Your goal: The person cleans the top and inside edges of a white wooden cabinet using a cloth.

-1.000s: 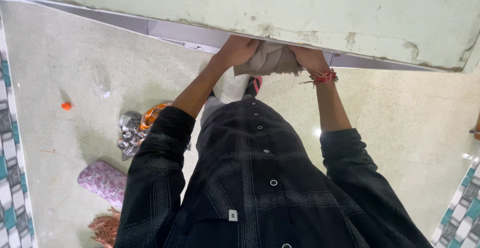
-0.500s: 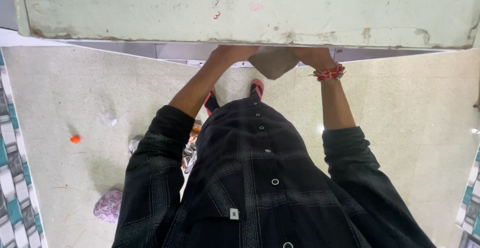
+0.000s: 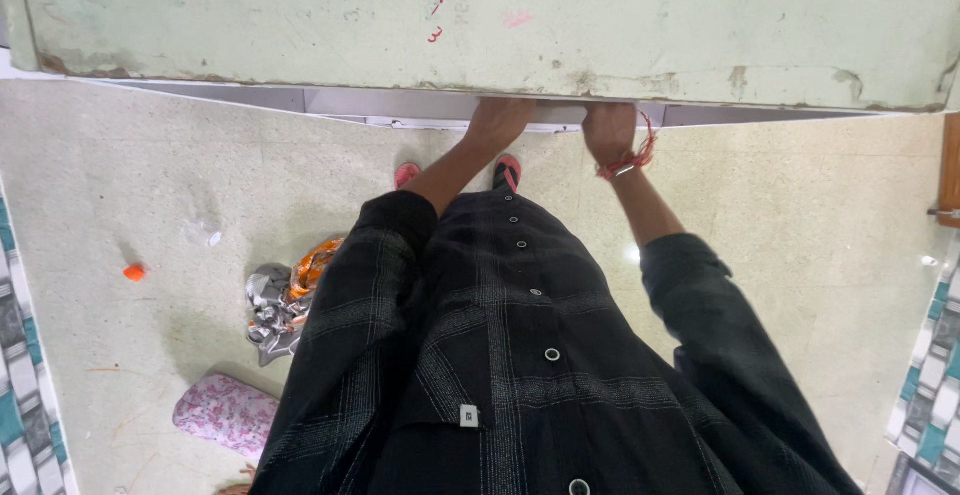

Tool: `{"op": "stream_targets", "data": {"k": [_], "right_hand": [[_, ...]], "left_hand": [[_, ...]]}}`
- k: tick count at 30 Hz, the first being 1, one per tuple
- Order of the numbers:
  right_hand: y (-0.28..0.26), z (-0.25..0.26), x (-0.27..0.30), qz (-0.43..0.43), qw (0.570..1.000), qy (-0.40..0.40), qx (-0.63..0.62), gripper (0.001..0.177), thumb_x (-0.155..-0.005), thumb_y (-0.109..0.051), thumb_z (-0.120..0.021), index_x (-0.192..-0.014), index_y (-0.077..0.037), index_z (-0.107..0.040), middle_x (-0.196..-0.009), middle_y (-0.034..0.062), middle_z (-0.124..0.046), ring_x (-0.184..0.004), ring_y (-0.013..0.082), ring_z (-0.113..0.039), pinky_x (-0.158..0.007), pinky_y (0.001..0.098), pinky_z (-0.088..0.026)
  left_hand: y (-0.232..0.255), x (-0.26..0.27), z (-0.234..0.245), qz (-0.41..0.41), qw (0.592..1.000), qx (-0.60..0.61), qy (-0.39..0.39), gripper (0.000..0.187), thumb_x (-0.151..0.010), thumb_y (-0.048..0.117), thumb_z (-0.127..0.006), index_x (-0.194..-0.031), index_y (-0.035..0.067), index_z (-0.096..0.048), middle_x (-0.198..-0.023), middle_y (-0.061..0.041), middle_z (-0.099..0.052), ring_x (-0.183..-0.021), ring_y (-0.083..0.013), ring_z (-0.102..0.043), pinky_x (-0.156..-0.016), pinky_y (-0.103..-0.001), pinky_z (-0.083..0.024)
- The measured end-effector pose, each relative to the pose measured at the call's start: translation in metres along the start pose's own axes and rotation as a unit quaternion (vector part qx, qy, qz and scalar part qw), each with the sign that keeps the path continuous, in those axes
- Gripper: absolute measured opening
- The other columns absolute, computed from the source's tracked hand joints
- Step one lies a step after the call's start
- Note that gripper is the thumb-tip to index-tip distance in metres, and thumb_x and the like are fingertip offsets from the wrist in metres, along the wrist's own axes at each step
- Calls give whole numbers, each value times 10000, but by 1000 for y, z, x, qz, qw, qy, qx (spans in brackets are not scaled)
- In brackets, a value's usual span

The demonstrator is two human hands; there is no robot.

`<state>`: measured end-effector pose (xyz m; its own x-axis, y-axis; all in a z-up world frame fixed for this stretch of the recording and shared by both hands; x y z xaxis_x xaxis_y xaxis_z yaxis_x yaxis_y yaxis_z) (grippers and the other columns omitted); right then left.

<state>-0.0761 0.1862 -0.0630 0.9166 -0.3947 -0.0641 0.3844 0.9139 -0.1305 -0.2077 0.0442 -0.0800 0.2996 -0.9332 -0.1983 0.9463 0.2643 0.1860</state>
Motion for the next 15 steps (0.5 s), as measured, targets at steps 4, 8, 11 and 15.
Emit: {"op": "stream_targets", "data": {"k": [4, 8, 11, 15], "right_hand": [[-43, 10, 32, 69, 982, 145, -96, 314, -837, -132, -645, -1089, 44, -705, -1081, 247, -693, -1037, 432, -632, -937, 500, -502], [-57, -26, 1, -59, 994, 74, -46, 223, -862, -232, -731, -882, -10, -747, -901, 253, -700, -893, 464, -641, -834, 572, -482], [-55, -40, -17, -69, 993, 91, -15, 228, -821, -221, -719, -928, -24, -761, -888, 212, -722, -841, 429, -664, -790, 570, -488], [-14, -39, -14, 9, 996, 65, -62, 242, -827, -200, -733, -975, -10, -757, -921, 196, -734, -868, 411, -676, -754, 514, -508]], "left_hand": [[9, 53, 32, -18, 975, 141, 170, 439, -809, 292, -645, -1132, -5, -650, -1069, -177, -723, -1035, -355, -689, -906, -485, -526], [-25, 40, 20, 91, 982, 160, -45, 226, -944, 210, -627, -1087, 56, -711, -958, -165, -727, -916, -366, -689, -793, -517, -521], [-36, 37, 17, 122, 982, 139, -36, 198, -921, 186, -615, -1054, 78, -715, -982, -152, -730, -938, -349, -694, -796, -499, -527], [23, 6, -9, 140, 981, 88, -101, 274, -863, 176, -628, -1101, 77, -722, -1102, -135, -724, -1077, -309, -672, -937, -485, -496]]}}
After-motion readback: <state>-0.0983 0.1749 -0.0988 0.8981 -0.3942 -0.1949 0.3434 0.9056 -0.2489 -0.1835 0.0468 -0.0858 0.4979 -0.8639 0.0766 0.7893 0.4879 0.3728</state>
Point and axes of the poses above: each hand's wrist, its own x-axis away from the middle knuckle, its own z-axis out of the back of the hand, y = z × x, the point moved 5 cm from there along -x, towards the middle knuckle
